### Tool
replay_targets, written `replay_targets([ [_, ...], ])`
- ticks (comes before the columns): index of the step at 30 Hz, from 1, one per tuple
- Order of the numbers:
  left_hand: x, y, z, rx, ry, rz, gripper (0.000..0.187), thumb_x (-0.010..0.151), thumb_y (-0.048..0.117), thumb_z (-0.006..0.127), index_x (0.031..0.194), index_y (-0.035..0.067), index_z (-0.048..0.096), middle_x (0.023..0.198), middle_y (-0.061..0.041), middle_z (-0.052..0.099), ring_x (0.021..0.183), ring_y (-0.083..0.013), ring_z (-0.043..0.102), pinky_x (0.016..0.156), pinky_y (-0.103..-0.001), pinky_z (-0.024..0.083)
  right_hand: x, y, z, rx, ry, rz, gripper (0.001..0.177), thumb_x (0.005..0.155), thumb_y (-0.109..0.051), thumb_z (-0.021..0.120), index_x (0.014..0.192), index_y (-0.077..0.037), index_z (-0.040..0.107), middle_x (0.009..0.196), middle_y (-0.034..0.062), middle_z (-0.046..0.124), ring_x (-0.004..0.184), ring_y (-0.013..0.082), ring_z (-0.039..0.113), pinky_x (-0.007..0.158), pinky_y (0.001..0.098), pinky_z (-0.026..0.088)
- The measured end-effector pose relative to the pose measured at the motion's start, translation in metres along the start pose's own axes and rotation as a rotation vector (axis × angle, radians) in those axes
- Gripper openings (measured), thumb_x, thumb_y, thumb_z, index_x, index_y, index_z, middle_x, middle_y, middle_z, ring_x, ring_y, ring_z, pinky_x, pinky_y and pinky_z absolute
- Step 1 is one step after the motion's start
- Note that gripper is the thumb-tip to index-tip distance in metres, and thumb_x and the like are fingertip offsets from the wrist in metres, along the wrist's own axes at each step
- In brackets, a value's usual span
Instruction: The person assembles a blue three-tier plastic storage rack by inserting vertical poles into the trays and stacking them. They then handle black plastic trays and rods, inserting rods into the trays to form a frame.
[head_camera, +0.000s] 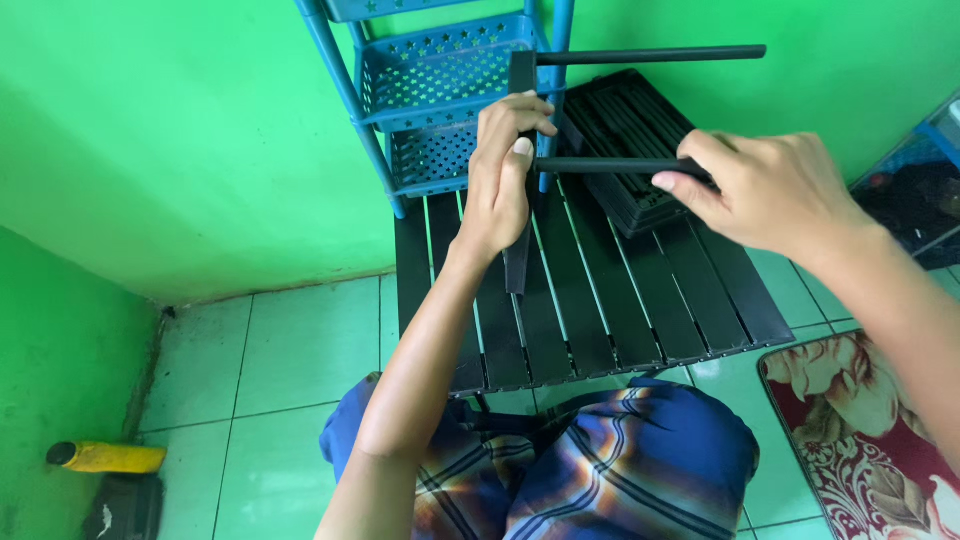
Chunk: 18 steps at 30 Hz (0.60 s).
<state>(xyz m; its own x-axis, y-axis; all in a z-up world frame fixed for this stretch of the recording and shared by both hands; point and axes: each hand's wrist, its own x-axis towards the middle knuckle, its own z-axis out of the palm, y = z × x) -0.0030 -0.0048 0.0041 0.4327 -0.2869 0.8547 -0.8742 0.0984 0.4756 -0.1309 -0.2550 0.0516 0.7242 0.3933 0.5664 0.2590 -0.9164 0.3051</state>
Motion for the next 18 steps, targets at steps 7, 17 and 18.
replay_targets([
  [7,-0.001,-0.001,0.000,-0.004,0.014,-0.015,0.032,0.104,0.021,0.038,0.111,0.001,0.062,0.129,-0.018,0.062,0.131,-0.0341,0.054,0.120,-0.045,0.039,-0.020,0.008,0.020,-0.278,0.118,-0.054,0.045,0.102,-0.050,0.069,0.088,-0.009,0.061,0.077,0.0042,0.065,0.066,0.0196,0.067,0.055,0.0312,0.049],
  [17,-0.006,-0.007,-0.004,-0.006,0.063,-0.024,0.033,0.105,0.022,0.036,0.111,0.001,0.060,0.128,-0.017,0.062,0.136,-0.0347,0.052,0.122,-0.045,0.037,-0.001,0.016,0.021,0.034,-0.173,0.064,0.043,0.101,-0.050,0.068,0.081,-0.012,0.064,0.052,0.0045,0.054,0.050,0.0271,0.059,0.050,0.0383,0.046],
  [18,-0.007,-0.007,-0.006,0.005,0.064,-0.024,0.033,0.105,0.022,0.036,0.111,0.001,0.061,0.128,-0.017,0.063,0.135,-0.0343,0.052,0.120,-0.045,0.038,0.000,0.015,0.019,-0.004,-0.141,0.052,0.045,0.101,-0.051,0.068,0.082,-0.011,0.064,0.055,0.0036,0.055,0.051,0.0258,0.059,0.050,0.0373,0.045],
])
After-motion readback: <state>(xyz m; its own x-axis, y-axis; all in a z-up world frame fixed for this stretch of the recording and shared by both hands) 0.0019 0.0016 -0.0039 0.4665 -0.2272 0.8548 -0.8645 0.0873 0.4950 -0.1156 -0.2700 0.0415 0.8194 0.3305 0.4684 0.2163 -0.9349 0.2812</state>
